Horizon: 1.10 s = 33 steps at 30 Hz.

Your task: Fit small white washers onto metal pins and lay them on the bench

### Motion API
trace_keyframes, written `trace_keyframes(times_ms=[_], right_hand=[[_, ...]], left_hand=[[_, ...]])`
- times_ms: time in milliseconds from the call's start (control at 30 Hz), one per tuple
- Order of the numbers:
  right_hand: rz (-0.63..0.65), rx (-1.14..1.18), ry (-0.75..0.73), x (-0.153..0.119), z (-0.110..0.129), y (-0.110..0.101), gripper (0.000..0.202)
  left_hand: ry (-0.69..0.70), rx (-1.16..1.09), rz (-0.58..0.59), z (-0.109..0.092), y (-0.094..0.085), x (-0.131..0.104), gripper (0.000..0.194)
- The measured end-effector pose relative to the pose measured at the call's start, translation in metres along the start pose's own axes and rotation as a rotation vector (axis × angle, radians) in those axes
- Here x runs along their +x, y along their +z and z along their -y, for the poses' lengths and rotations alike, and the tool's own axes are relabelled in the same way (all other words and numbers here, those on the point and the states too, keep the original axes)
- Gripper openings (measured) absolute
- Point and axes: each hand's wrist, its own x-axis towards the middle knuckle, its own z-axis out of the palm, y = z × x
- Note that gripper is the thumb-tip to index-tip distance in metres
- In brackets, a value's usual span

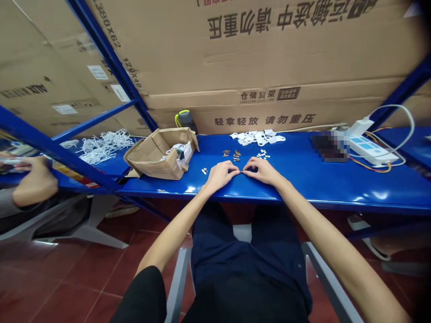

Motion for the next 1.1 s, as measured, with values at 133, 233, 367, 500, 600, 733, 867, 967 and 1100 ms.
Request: trace_keyframes(times_ms=[133,233,367,500,600,733,867,967,1100], right_hand=[[-0.081,-0.085,0.112,0.003,-0.009,0.002,0.017],[-0.181,-0.222,0.242,0.004,-0.019,0.004,0.018],[-0.261,-0.356,0.372,0.003,-0.026,0.008,0.025],[-0.283,-0.423,0.452,0.002,-0.022,0.007,0.031],[-0.287,-0.466,0.481,0.001,-0.018,0.005,0.034],[-0.302,-0.476,0.471,0.001,-0.016,0.003,0.035],[-0.33,-0.425,0.433,0.001,-0.019,0.004,0.032],[-0.368,-0.387,0.382,0.001,-0.022,0.007,0.031],[-0.384,-0.377,0.351,0.001,-0.025,0.009,0.03]], left_hand=[[-0.076,0.13,-0.011,0.013,-0.018,-0.004,0.021],[-0.157,0.219,-0.035,0.026,-0.03,-0.001,0.023],[-0.198,0.291,-0.042,0.037,-0.032,0.012,0.026],[-0.212,0.307,-0.064,0.041,-0.026,0.028,0.028],[-0.217,0.315,-0.069,0.042,-0.024,0.033,0.028],[-0.22,0.32,-0.087,0.045,-0.029,0.03,0.026],[-0.236,0.272,-0.132,0.055,-0.047,0.014,0.024],[-0.234,0.174,-0.093,0.067,-0.064,-0.006,0.021],[-0.242,0.17,0.004,0.077,-0.08,-0.027,0.022]])
